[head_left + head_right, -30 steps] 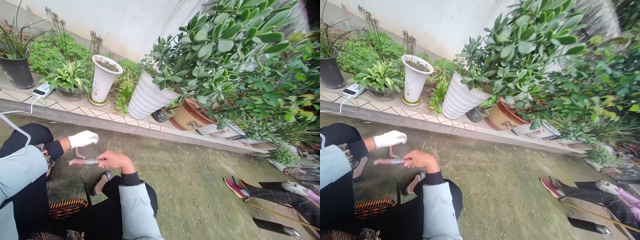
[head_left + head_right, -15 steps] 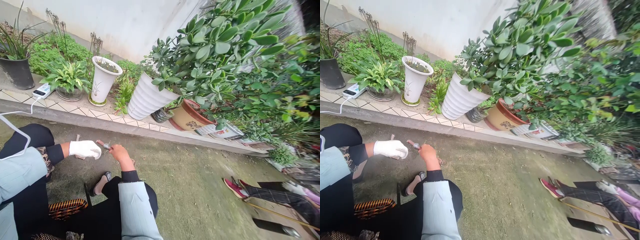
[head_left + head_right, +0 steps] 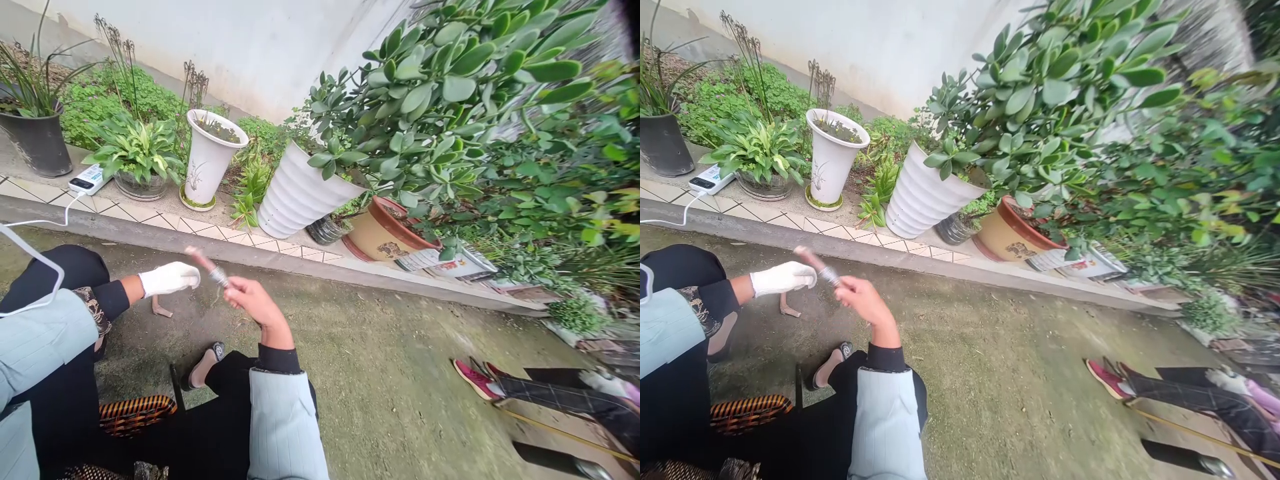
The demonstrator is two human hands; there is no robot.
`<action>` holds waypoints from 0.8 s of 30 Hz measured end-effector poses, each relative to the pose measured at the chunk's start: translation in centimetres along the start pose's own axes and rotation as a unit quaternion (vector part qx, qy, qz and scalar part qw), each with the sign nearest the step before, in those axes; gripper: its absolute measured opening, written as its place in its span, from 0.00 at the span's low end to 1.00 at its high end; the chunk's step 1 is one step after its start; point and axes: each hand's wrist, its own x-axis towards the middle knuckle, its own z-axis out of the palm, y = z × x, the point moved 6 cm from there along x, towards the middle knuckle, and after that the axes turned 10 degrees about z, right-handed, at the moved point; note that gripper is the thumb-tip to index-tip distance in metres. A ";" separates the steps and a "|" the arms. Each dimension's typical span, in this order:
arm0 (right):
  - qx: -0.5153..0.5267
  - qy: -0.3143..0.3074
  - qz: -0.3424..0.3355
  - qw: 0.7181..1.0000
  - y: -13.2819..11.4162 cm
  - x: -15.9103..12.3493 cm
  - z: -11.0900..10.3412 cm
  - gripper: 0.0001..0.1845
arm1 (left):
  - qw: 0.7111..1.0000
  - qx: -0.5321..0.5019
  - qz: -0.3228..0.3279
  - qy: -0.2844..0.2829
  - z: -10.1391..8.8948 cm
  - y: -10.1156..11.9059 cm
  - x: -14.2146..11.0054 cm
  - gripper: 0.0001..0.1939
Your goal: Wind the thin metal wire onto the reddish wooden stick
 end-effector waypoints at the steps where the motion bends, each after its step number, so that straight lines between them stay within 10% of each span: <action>1: 0.047 0.081 0.003 0.996 0.5 0.0 -1.8 0.13 | 0.999 -0.031 0.006 -0.025 0.7 0.2 -0.1 0.14; 7: -0.204 0.205 0.157 0.944 3.9 1.8 -3.4 0.12 | 0.986 -0.035 0.105 -0.126 2.8 3.2 -0.9 0.12; 14: -0.459 -0.036 0.225 0.859 4.2 3.3 4.1 0.12 | 0.979 0.125 0.125 -0.105 1.3 3.8 -0.9 0.13; 21: -0.227 -0.275 0.092 0.930 1.8 0.4 7.0 0.07 | 0.979 0.175 0.096 -0.044 -0.5 1.4 -0.1 0.12; 24: -0.043 -0.125 0.012 0.991 0.0 -0.2 2.3 0.11 | 0.991 0.095 0.076 -0.047 0.1 1.1 0.0 0.12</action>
